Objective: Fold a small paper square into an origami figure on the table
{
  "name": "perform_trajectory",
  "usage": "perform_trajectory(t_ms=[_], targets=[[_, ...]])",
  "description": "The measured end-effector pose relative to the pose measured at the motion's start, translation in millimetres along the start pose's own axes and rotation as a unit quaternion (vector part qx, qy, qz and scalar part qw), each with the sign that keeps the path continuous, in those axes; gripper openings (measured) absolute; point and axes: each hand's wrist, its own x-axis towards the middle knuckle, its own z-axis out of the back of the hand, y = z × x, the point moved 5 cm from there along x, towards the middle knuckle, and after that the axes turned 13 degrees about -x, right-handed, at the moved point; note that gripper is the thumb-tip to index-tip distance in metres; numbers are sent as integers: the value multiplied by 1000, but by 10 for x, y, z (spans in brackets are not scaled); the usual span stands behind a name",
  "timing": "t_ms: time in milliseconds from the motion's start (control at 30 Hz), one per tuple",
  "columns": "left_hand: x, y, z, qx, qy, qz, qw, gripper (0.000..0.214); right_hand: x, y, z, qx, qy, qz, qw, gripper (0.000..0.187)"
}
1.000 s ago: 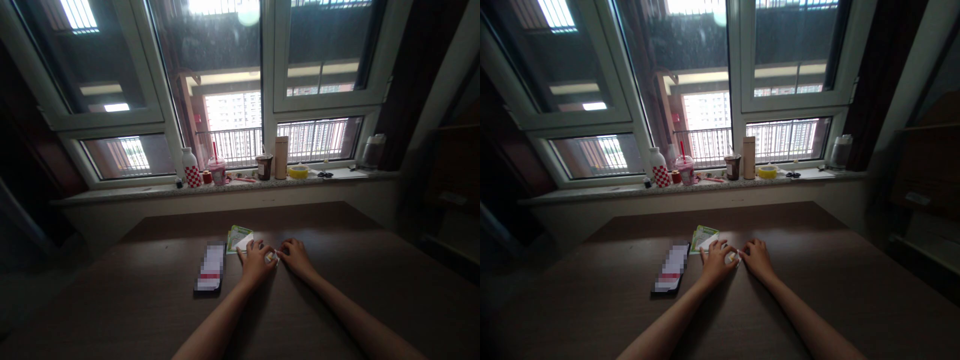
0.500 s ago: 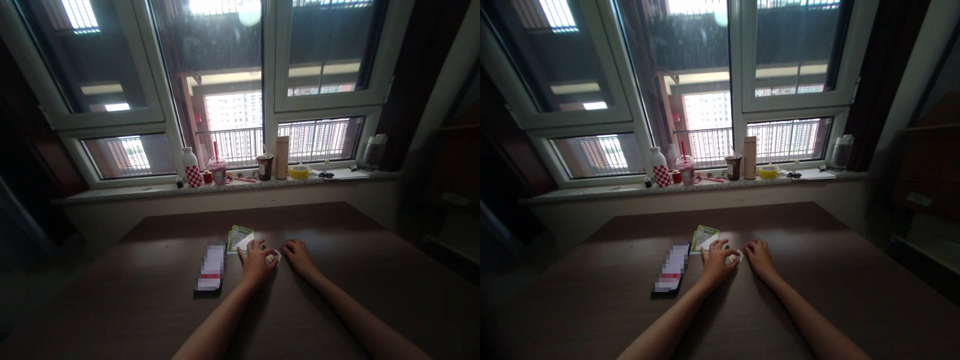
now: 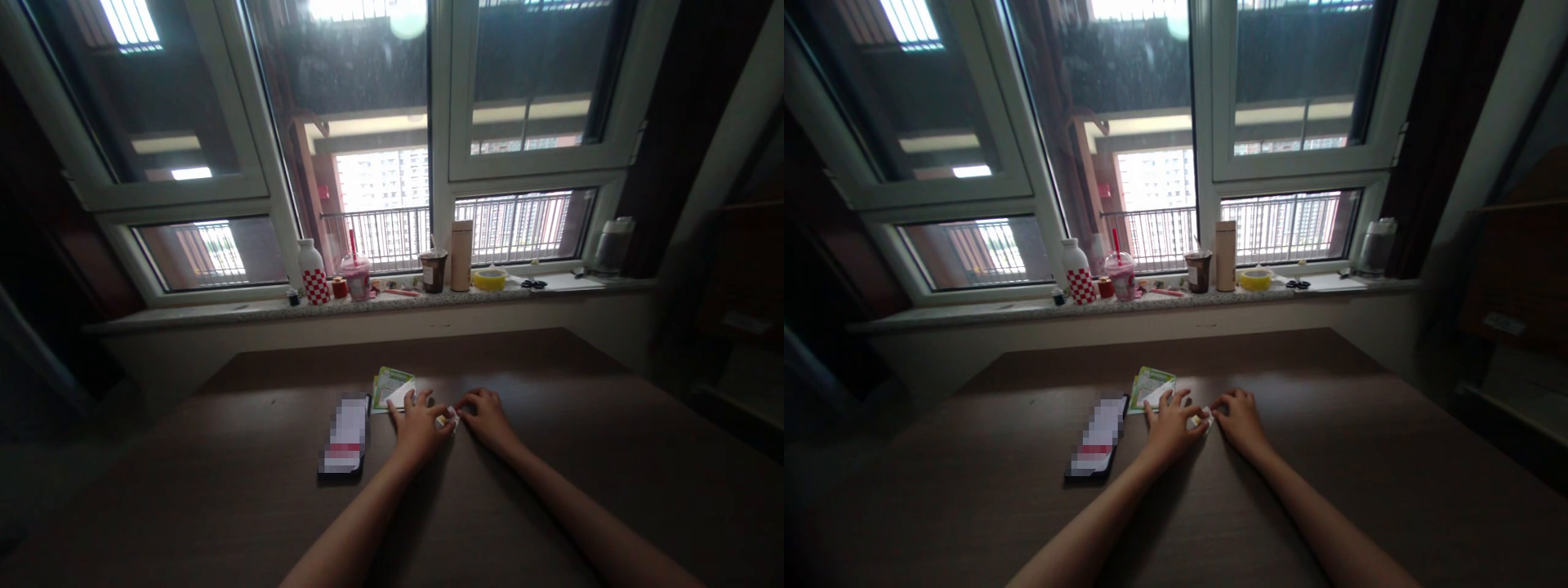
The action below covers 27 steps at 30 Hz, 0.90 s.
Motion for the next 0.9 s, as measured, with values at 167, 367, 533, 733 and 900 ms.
perform_trajectory(t_ms=[167,367,533,733,900], targets=[[-3,3,3,-5,3,-2,1000,26,3,-16,-22,1,-12,9,1000,14],[-43,-22,-16,4,-22,-12,1000,23,11,-83,-37,18,-41,12,999,17],[-52,-30,-12,2,-20,-2,1000,24,-7,-39,-27,5,-37,31,999,13],[-40,-12,-9,-9,-19,1,1000,25,-29,1,-16,-16,-25,39,999,14],[-42,-12,-14,-12,-18,2,1000,25,-34,6,-22,-22,-23,45,998,14]])
